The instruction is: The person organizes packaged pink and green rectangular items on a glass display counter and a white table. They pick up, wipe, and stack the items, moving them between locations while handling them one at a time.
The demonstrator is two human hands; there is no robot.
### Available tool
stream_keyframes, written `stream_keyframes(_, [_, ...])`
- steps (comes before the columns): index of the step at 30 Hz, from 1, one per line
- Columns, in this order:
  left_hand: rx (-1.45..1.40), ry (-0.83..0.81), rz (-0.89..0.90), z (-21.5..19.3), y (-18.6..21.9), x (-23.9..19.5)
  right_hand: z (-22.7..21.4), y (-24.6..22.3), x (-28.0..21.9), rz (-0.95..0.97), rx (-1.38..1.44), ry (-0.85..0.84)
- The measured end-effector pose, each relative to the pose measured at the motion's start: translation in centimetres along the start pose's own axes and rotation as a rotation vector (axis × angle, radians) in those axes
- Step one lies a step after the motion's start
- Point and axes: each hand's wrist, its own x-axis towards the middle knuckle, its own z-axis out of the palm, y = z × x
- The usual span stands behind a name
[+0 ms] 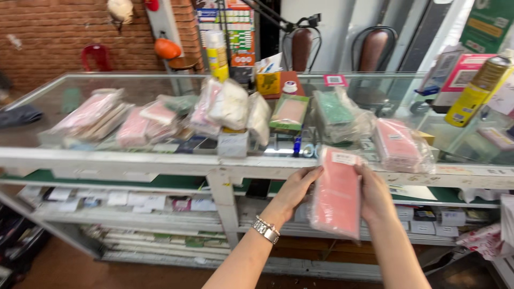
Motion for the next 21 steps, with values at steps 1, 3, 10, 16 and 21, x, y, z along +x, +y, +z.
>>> stream_keyframes(1, [-0.028, -0.026, -0.031, 1.0, -0.1, 1.4, -1.8, -1.7, 1.2, -0.021, 0.006, 0.026])
stream_keyframes(3, [-0.031, -0.104, -0.005, 2.9, -0.1, 4.5, -5.3, -5.1, 3.5, -0.063, -0.013, 0.077])
stream_keyframes(10, [0.031, -0.249, 0.205, 11.5, -1.5, 15.8, -14.1, -16.0, 14.0, -0.137, -0.132, 0.109])
stream_keyframes(16, [0.516, -0.092, 0.583, 19.0, -2.7, 24.4, -21.1, -21.3, 21.3, -0.038, -0.298, 0.125])
stream_keyframes(21, [0.785, -0.037, 0.637, 22.0, -4.2, 27.7, -27.5, -22.1, 25.8, 0.072, -0.469, 0.180])
